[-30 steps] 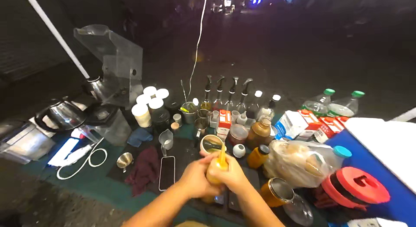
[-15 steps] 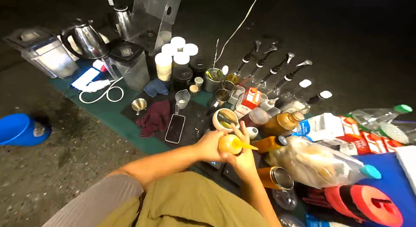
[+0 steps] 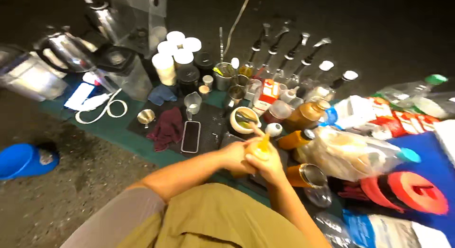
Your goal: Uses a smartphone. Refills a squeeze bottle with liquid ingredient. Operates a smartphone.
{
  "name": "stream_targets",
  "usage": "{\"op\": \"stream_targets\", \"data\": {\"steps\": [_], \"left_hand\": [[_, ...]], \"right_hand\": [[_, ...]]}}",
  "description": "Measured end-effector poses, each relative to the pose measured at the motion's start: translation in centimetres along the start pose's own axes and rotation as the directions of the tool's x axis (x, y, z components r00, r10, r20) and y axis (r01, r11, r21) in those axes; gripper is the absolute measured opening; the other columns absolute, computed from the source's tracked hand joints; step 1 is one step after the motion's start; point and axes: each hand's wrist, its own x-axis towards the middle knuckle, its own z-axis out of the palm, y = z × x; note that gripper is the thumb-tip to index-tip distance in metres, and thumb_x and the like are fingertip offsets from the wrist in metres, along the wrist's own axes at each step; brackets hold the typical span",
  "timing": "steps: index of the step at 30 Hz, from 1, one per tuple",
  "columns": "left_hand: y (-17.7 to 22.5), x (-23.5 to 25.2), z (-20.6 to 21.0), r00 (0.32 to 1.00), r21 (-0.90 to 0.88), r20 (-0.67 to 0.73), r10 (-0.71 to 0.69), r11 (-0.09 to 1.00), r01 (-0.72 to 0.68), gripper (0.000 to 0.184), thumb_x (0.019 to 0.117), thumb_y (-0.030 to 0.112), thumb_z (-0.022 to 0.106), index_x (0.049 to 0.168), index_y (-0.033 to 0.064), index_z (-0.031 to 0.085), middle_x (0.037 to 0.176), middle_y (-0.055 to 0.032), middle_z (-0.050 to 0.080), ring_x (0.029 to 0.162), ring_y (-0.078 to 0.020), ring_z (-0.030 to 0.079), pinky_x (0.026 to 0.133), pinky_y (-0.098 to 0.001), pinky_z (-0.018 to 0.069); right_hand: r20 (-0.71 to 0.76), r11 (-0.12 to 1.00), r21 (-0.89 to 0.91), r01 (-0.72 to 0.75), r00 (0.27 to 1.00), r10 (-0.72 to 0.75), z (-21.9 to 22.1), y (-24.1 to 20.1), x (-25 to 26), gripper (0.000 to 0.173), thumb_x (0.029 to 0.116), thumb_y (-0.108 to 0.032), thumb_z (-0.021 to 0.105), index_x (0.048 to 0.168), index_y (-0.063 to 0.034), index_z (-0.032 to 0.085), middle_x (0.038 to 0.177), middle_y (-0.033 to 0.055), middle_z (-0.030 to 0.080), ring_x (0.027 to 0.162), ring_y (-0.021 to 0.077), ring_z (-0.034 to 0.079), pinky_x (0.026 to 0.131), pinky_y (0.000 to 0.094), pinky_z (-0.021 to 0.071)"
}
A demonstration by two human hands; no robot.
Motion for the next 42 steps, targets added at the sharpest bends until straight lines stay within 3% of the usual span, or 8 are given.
{"op": "stream_targets", "data": {"steps": [4, 8, 10, 15, 19, 25, 34, 42], "left_hand": [[-1.5, 0.3, 1.5, 0.948, 0.173, -0.314, 0.047, 0.985, 0.008, 0.064, 0.0795, 0.020, 0.082, 0.133, -0.0060, 0.059, 0.122, -0.0230, 0.068, 0.117, -0.0358, 0.063, 0.111, -0.0566, 0.0346], [-1.1, 0.0, -1.2, 0.998, 0.008, 0.002, 0.066, 0.998, -0.066, 0.050, 0.0814, 0.004, 0.078, 0.124, -0.0155, 0.059, 0.116, -0.0324, 0.065, 0.111, -0.0412, 0.063, 0.101, -0.0545, 0.0464], [-1.0, -0.4, -1.3, 0.998, -0.024, 0.032, 0.054, 0.998, -0.054, 0.054, 0.0815, 0.005, 0.078, 0.127, -0.0153, 0.057, 0.117, -0.0321, 0.064, 0.112, -0.0401, 0.063, 0.100, -0.0540, 0.0476], [-1.0, -1.4, 0.6, 0.991, 0.117, -0.128, -0.028, 0.992, 0.043, 0.073, 0.0789, 0.023, 0.084, 0.137, -0.0093, 0.054, 0.123, -0.0285, 0.065, 0.118, -0.0404, 0.061, 0.109, -0.0570, 0.0387], [-3.0, -1.5, -1.0, 0.989, 0.295, -0.062, -0.138, 0.944, 0.150, 0.095, 0.0750, 0.039, 0.089, 0.153, 0.0086, 0.043, 0.155, -0.0258, 0.038, 0.143, -0.0452, 0.035, 0.114, -0.0682, 0.0228], [-13.5, -3.4, -3.9, 0.456, -0.131, -0.503, -0.734, 0.587, 0.799, 0.103, 0.0878, 0.056, 0.073, 0.162, 0.0082, 0.019, 0.161, -0.0359, 0.016, 0.147, -0.0547, 0.024, 0.115, -0.0635, 0.0308], [-16.4, -2.3, -2.4, 0.473, 0.156, -0.544, -0.693, 0.470, 0.869, 0.101, 0.0897, 0.043, 0.075, 0.163, 0.0113, 0.014, 0.156, -0.0374, 0.026, 0.143, -0.0549, 0.030, 0.111, -0.0626, 0.0364], [-15.6, -3.5, -3.5, 0.348, -0.151, -0.607, -0.714, 0.534, 0.832, 0.124, 0.0759, 0.031, 0.089, 0.164, 0.0121, 0.004, 0.157, -0.0411, 0.019, 0.137, -0.0596, 0.035, 0.107, -0.0629, 0.0393]], "right_hand": [[-0.236, 0.976, -0.219, 0.009, 0.970, -0.062, 1.5, 1.3, 0.2, 0.064, 0.0683, -0.032, 0.079, 0.111, 0.0119, 0.060, 0.145, 0.0232, 0.047, 0.123, 0.0087, 0.054, 0.100, 0.0218, 0.0459], [0.058, 0.996, 0.045, 0.073, 0.995, -0.075, 0.3, 2.0, 0.7, 0.081, 0.0724, -0.051, 0.084, 0.133, -0.0059, 0.055, 0.150, 0.0010, 0.050, 0.132, 0.0033, 0.050, 0.105, 0.0230, 0.0463], [0.092, 0.994, 0.090, 0.069, 0.993, -0.077, 0.7, 1.9, 1.1, 0.047, 0.0738, -0.049, 0.084, 0.109, -0.0218, 0.068, 0.144, -0.0073, 0.058, 0.126, 0.0021, 0.056, 0.101, 0.0229, 0.0499], [0.183, 0.996, 0.049, 0.077, 0.979, -0.085, 0.4, 1.6, 1.1, 0.038, 0.0747, -0.042, 0.083, 0.103, -0.0225, 0.067, 0.124, -0.0114, 0.066, 0.116, 0.0019, 0.060, 0.099, 0.0217, 0.0510], [0.043, 0.984, -0.162, 0.072, 0.997, -0.066, -2.6, 2.1, -1.1, 0.039, 0.0753, -0.036, 0.084, 0.100, -0.0122, 0.065, 0.118, -0.0024, 0.071, 0.115, 0.0068, 0.065, 0.097, 0.0264, 0.0563], [-0.467, 0.809, -0.543, -0.227, 0.882, -0.066, -8.5, 5.7, -3.4, 0.058, 0.0816, -0.024, 0.078, 0.116, 0.0176, 0.056, 0.108, 0.0262, 0.065, 0.098, 0.0184, 0.062, 0.090, 0.0313, 0.0507], [-0.772, 0.865, -0.302, -0.400, 0.636, 0.025, -8.9, 8.8, -3.8, 0.067, 0.0817, -0.012, 0.083, 0.130, 0.0172, 0.047, 0.119, 0.0291, 0.058, 0.106, 0.0233, 0.059, 0.095, 0.0317, 0.0493], [-0.724, 0.795, -0.458, -0.398, 0.686, -0.074, -8.9, 8.4, -5.3, 0.102, 0.0731, -0.018, 0.090, 0.147, 0.0158, 0.027, 0.141, 0.0369, 0.046, 0.130, 0.0404, 0.051, 0.109, 0.0451, 0.0444]]}}
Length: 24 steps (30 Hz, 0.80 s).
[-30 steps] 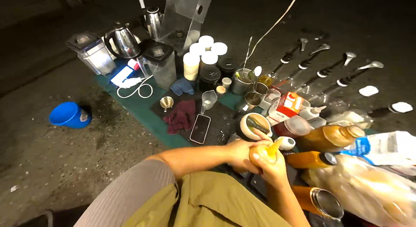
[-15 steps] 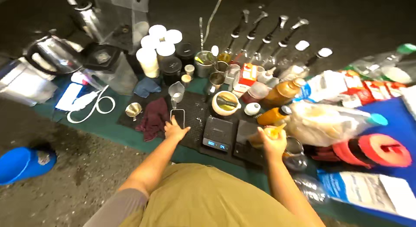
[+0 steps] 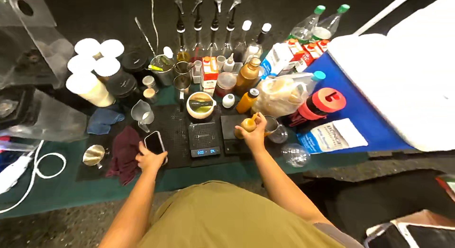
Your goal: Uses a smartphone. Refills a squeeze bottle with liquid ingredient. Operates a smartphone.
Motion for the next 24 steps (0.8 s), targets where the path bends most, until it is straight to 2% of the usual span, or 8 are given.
{"op": "stream_targets", "data": {"steps": [3, 6, 9, 12, 14, 16, 21, 24], "left_hand": [[-0.1, -1.2, -2.1, 0.989, -0.464, 0.112, -0.093, 0.875, 0.135, 0.104, 0.0882, 0.020, 0.077, 0.162, 0.0107, 0.005, 0.151, -0.0342, 0.035, 0.127, -0.0443, 0.050, 0.096, -0.0554, 0.0481], [0.3, -3.2, -4.3, 0.917, -0.756, 0.390, -0.083, 0.539, 0.371, 0.036, 0.1053, 0.039, 0.043, 0.129, 0.0118, 0.045, 0.105, -0.0113, 0.060, 0.085, -0.0215, 0.065, 0.069, -0.0377, 0.0573], [1.8, -6.6, -4.8, 0.929, -0.819, 0.363, 0.070, 0.500, 0.282, 0.021, 0.1071, 0.028, 0.037, 0.113, 0.0120, 0.049, 0.081, -0.0017, 0.064, 0.064, -0.0098, 0.065, 0.057, -0.0255, 0.0567], [4.2, -9.6, -3.8, 0.932, -0.819, 0.182, 0.314, 0.573, -0.033, 0.062, 0.0935, 0.007, 0.055, 0.147, 0.0041, 0.024, 0.105, -0.0061, 0.058, 0.081, -0.0070, 0.064, 0.069, -0.0258, 0.0568], [5.4, -10.9, -3.5, 0.905, -0.827, 0.082, 0.418, 0.535, -0.172, 0.076, 0.0952, 0.012, 0.057, 0.155, -0.0006, 0.012, 0.135, -0.0162, 0.049, 0.111, -0.0107, 0.059, 0.092, -0.0284, 0.0532], [6.0, -11.7, -3.7, 0.883, -0.843, 0.006, 0.470, 0.477, -0.248, 0.062, 0.1031, 0.019, 0.042, 0.154, -0.0031, 0.014, 0.142, -0.0171, 0.043, 0.122, -0.0097, 0.054, 0.101, -0.0270, 0.0490], [5.0, -12.2, -5.6, 0.869, -0.851, 0.037, 0.494, 0.471, -0.232, 0.053, 0.1067, 0.027, 0.027, 0.150, -0.0032, 0.035, 0.143, -0.0157, 0.050, 0.127, -0.0154, 0.053, 0.105, -0.0323, 0.0446], [4.4, -12.1, -6.3, 0.854, -0.853, 0.001, 0.521, 0.446, -0.271, 0.050, 0.1050, 0.022, 0.024, 0.141, -0.0043, 0.047, 0.127, -0.0099, 0.060, 0.113, -0.0110, 0.059, 0.096, -0.0293, 0.0487]], "right_hand": [[-0.224, 0.885, -0.273, 0.378, 0.870, -0.440, -1.1, -1.2, -2.3, 0.069, 0.0839, -0.024, 0.076, 0.131, 0.0147, 0.045, 0.139, 0.0425, 0.045, 0.134, 0.0526, 0.045, 0.111, 0.0548, 0.0401], [-0.188, 0.835, -0.136, 0.533, 0.814, -0.550, -0.8, -5.7, -4.7, 0.039, 0.0964, -0.032, 0.064, 0.128, -0.0161, 0.049, 0.142, 0.0107, 0.046, 0.138, 0.0198, 0.044, 0.113, 0.0383, 0.0394], [0.429, 0.959, 0.269, 0.091, 0.880, -0.204, 1.8, -11.4, -6.5, 0.065, 0.0972, -0.031, 0.062, 0.145, 0.0098, 0.044, 0.152, 0.0315, 0.041, 0.141, 0.0369, 0.044, 0.112, 0.0466, 0.0435], [0.894, 0.807, 0.253, -0.534, 0.447, 0.015, 4.6, -15.6, -6.5, 0.066, 0.1076, -0.025, 0.045, 0.163, -0.0055, 0.014, 0.163, 0.0238, 0.026, 0.143, 0.0374, 0.041, 0.105, 0.0555, 0.0472], [0.939, 0.679, 0.251, -0.690, 0.343, 0.001, 5.3, -16.9, -7.5, 0.063, 0.1084, -0.026, 0.041, 0.163, -0.0109, 0.014, 0.160, 0.0222, 0.031, 0.133, 0.0371, 0.050, 0.092, 0.0579, 0.0525], [0.914, 0.634, 0.330, -0.699, 0.405, -0.028, 5.1, -17.2, -7.8, 0.068, 0.0993, -0.008, 0.050, 0.159, -0.0062, 0.018, 0.149, 0.0224, 0.041, 0.117, 0.0309, 0.060, 0.083, 0.0491, 0.0580], [0.902, 0.552, 0.397, -0.733, 0.423, -0.086, 4.7, -15.1, -7.1, 0.081, 0.0854, 0.010, 0.047, 0.156, -0.0083, 0.011, 0.126, 0.0122, 0.059, 0.096, 0.0234, 0.072, 0.071, 0.0416, 0.0649], [0.899, 0.446, 0.432, -0.784, 0.336, -0.280, 4.5, -13.6, -6.8, 0.097, 0.0783, -0.001, 0.070, 0.151, -0.0145, 0.007, 0.129, 0.0049, 0.061, 0.106, 0.0239, 0.071, 0.082, 0.0433, 0.0648]]}}
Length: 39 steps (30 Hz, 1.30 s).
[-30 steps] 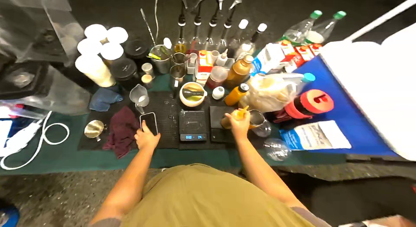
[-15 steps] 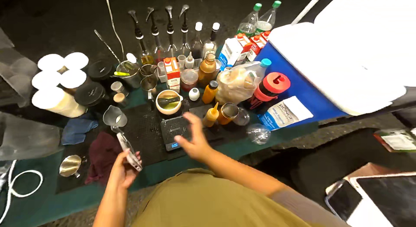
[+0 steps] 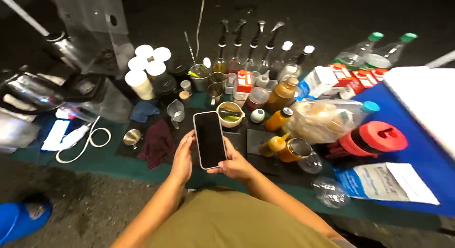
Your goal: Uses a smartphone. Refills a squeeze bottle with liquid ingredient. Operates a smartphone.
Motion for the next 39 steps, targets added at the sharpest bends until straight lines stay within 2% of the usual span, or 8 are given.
{"op": "stream_targets", "data": {"steps": [3, 9, 13, 15, 19, 22, 29, 39], "left_hand": [[-0.3, -0.1, -0.3, 1.000, -0.084, 0.025, 0.015, 0.996, -0.013, 0.047, 0.1054, 0.016, 0.020, 0.134, -0.0058, 0.050, 0.111, -0.0051, 0.067, 0.101, -0.0087, 0.065, 0.092, -0.0281, 0.0529], [-1.7, -0.3, -0.3, 0.999, -0.194, 0.028, -0.032, 0.980, 0.037, 0.037, 0.1032, 0.010, 0.025, 0.125, 0.0000, 0.053, 0.097, -0.0009, 0.069, 0.089, -0.0085, 0.068, 0.083, -0.0262, 0.0566], [-2.0, -0.3, -0.1, 0.999, -0.185, 0.013, -0.039, 0.982, 0.040, 0.033, 0.1021, 0.009, 0.027, 0.120, 0.0020, 0.053, 0.096, -0.0006, 0.069, 0.089, -0.0086, 0.068, 0.083, -0.0271, 0.0565], [-2.1, -0.2, 0.0, 0.999, -0.187, 0.011, -0.030, 0.982, 0.031, 0.032, 0.1015, 0.009, 0.028, 0.118, 0.0031, 0.054, 0.094, 0.0006, 0.069, 0.087, -0.0080, 0.068, 0.082, -0.0266, 0.0565], [-2.5, -0.3, -0.1, 0.999, -0.191, 0.036, 0.004, 0.982, 0.003, 0.028, 0.1008, 0.007, 0.032, 0.117, 0.0040, 0.055, 0.096, 0.0013, 0.069, 0.089, -0.0077, 0.068, 0.083, -0.0267, 0.0572], [-2.7, -0.3, -0.1, 0.997, -0.175, 0.063, 0.034, 0.984, -0.023, 0.027, 0.0980, 0.005, 0.036, 0.118, 0.0023, 0.055, 0.100, 0.0002, 0.070, 0.091, -0.0080, 0.069, 0.083, -0.0273, 0.0579], [-2.5, 0.0, 0.0, 0.997, -0.146, 0.061, 0.047, 0.989, -0.038, 0.028, 0.0973, 0.002, 0.037, 0.118, 0.0006, 0.055, 0.099, 0.0000, 0.070, 0.090, -0.0072, 0.068, 0.085, -0.0271, 0.0572], [-2.1, -0.6, -0.3, 0.979, -0.068, 0.130, 0.155, 0.987, -0.147, 0.043, 0.0848, -0.002, 0.053, 0.127, 0.0044, 0.054, 0.100, 0.0048, 0.069, 0.092, -0.0049, 0.067, 0.086, -0.0258, 0.0567]], "right_hand": [[0.121, 1.000, 0.017, -0.021, 0.992, 0.019, -0.8, -0.1, -0.6, 0.107, 0.0764, 0.000, 0.078, 0.150, -0.0181, 0.003, 0.136, 0.0032, 0.058, 0.115, 0.0252, 0.068, 0.090, 0.0443, 0.0628], [0.071, 0.996, 0.007, -0.091, 0.993, 0.090, -1.3, 0.6, -1.2, 0.097, 0.0761, 0.008, 0.067, 0.147, -0.0202, 0.008, 0.132, 0.0052, 0.060, 0.112, 0.0279, 0.069, 0.085, 0.0455, 0.0637], [-0.229, 0.980, -0.045, -0.192, 0.957, 0.177, 0.1, 0.3, -0.7, 0.042, 0.1050, -0.008, 0.037, 0.144, -0.0150, 0.025, 0.116, 0.0117, 0.066, 0.093, 0.0288, 0.074, 0.067, 0.0428, 0.0648], [-0.263, 0.975, -0.102, -0.198, 0.950, 0.165, 0.2, 0.2, -0.5, 0.035, 0.1097, -0.025, 0.027, 0.143, -0.0131, 0.028, 0.111, 0.0080, 0.067, 0.088, 0.0230, 0.074, 0.061, 0.0375, 0.0635], [-0.161, 0.983, -0.134, -0.129, 0.981, 0.106, -0.8, 0.7, -0.9, 0.052, 0.1018, -0.041, 0.049, 0.139, -0.0121, 0.026, 0.114, 0.0026, 0.066, 0.089, 0.0181, 0.073, 0.062, 0.0334, 0.0633], [-0.121, 0.988, -0.104, -0.117, 0.987, 0.104, -0.9, 0.8, -1.2, 0.060, 0.0936, -0.028, 0.064, 0.138, -0.0156, 0.025, 0.115, 0.0025, 0.067, 0.090, 0.0189, 0.074, 0.062, 0.0337, 0.0631], [-0.102, 0.988, -0.123, -0.097, 0.991, 0.085, -0.7, 0.3, -1.3, 0.066, 0.0864, -0.001, 0.052, 0.143, -0.0145, 0.021, 0.116, 0.0016, 0.066, 0.093, 0.0188, 0.074, 0.066, 0.0353, 0.0642], [-0.081, 0.993, -0.103, -0.060, 0.995, 0.051, 0.2, -0.8, -1.4, 0.051, 0.0853, -0.003, 0.048, 0.131, -0.0156, 0.030, 0.110, 0.0008, 0.070, 0.087, 0.0169, 0.075, 0.059, 0.0322, 0.0631]]}}
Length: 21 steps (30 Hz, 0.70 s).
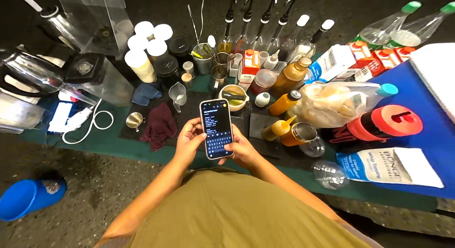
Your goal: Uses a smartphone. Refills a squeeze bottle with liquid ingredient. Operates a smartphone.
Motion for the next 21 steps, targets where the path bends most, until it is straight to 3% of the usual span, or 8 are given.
{"op": "stream_targets", "data": {"steps": [2, 5, 7, 11, 21], "left_hand": [[0.2, -0.1, -0.4, 0.995, 0.006, 0.102, 0.002, 1.000, -0.002, 0.057, 0.0823, 0.002, 0.059, 0.138, 0.0049, 0.046, 0.110, 0.0029, 0.068, 0.097, -0.0064, 0.068, 0.090, -0.0274, 0.0572], [1.1, -0.5, -0.5, 0.956, 0.029, 0.290, -0.053, 0.998, 0.047, 0.091, 0.0817, 0.004, 0.065, 0.158, 0.0053, 0.015, 0.134, -0.0039, 0.061, 0.111, -0.0103, 0.067, 0.097, -0.0308, 0.0562], [1.5, -0.7, -0.6, 0.926, 0.028, 0.372, -0.064, 0.998, 0.058, 0.100, 0.0823, 0.005, 0.066, 0.159, 0.0069, 0.002, 0.132, -0.0027, 0.061, 0.111, -0.0101, 0.068, 0.096, -0.0310, 0.0574], [1.9, -0.9, -0.9, 0.891, -0.055, 0.448, -0.075, 0.992, 0.111, 0.101, 0.0844, 0.008, 0.065, 0.159, 0.0166, -0.003, 0.126, 0.0009, 0.065, 0.103, -0.0135, 0.072, 0.081, -0.0330, 0.0638], [2.0, -1.7, -1.6, 0.853, -0.112, 0.522, 0.008, 0.992, 0.059, 0.109, 0.0853, 0.008, 0.069, 0.159, 0.0170, -0.010, 0.137, 0.0006, 0.058, 0.115, -0.0145, 0.067, 0.093, -0.0358, 0.0603]], "right_hand": [[0.035, 0.998, 0.048, 0.028, 0.999, -0.030, 0.1, 0.0, -0.2, 0.051, 0.0861, -0.001, 0.046, 0.132, -0.0169, 0.030, 0.112, 0.0008, 0.070, 0.090, 0.0176, 0.075, 0.062, 0.0329, 0.0636], [0.102, 0.988, 0.133, 0.073, 0.991, -0.087, 0.0, -0.3, -0.3, 0.051, 0.0887, -0.001, 0.042, 0.134, -0.0207, 0.030, 0.116, 0.0016, 0.070, 0.095, 0.0200, 0.074, 0.064, 0.0343, 0.0640], [0.190, 0.979, 0.174, 0.101, 0.973, -0.134, -0.5, -0.4, -0.3, 0.049, 0.0918, -0.003, 0.043, 0.135, -0.0242, 0.031, 0.120, 0.0016, 0.070, 0.100, 0.0215, 0.074, 0.068, 0.0359, 0.0644], [0.251, 0.976, 0.183, 0.118, 0.954, -0.162, -0.6, -0.8, -0.7, 0.050, 0.0928, 0.000, 0.036, 0.136, -0.0242, 0.035, 0.123, 0.0039, 0.070, 0.103, 0.0244, 0.073, 0.072, 0.0382, 0.0648], [0.326, 0.975, 0.182, 0.124, 0.928, -0.179, -0.3, -0.7, -0.7, 0.055, 0.0944, 0.000, 0.039, 0.141, -0.0269, 0.034, 0.128, 0.0044, 0.068, 0.106, 0.0257, 0.073, 0.075, 0.0395, 0.0649]]}}
